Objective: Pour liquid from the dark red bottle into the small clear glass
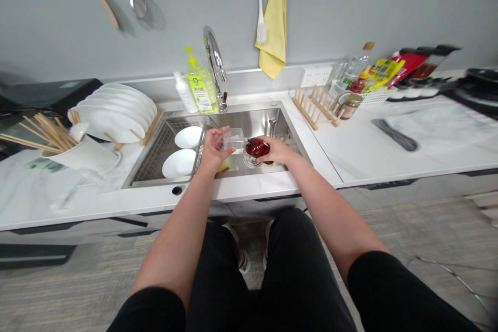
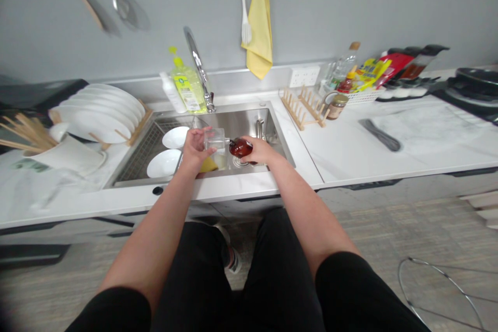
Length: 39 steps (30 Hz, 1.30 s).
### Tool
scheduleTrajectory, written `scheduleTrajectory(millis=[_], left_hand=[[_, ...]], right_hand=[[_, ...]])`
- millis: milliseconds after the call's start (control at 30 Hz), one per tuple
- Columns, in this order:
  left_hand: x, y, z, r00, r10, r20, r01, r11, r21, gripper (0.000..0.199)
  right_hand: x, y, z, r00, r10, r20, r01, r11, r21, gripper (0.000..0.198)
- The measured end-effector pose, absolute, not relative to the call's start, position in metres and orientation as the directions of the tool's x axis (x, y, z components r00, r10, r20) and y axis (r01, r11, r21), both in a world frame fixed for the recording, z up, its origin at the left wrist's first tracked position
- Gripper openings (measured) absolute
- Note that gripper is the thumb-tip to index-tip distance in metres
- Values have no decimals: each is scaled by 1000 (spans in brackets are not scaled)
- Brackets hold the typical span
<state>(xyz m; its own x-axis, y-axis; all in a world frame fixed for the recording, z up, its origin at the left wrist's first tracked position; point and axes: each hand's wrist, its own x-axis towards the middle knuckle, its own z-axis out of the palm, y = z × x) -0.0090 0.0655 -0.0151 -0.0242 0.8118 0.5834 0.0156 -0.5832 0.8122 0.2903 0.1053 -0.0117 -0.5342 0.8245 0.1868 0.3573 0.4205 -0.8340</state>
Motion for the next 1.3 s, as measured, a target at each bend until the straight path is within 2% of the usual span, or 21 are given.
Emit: scheduleTrajectory(millis=[400, 1300], left_hand=[[-8, 67, -14, -43, 793, 608, -29, -610, 792, 82], [-11, 67, -17, -17, 788, 616, -2, -616, 788, 84]], right_hand=[[289, 103, -10, -534, 824, 189, 368, 428, -825, 87], [289, 103, -9, -532, 825, 190, 364, 425, -829, 85]])
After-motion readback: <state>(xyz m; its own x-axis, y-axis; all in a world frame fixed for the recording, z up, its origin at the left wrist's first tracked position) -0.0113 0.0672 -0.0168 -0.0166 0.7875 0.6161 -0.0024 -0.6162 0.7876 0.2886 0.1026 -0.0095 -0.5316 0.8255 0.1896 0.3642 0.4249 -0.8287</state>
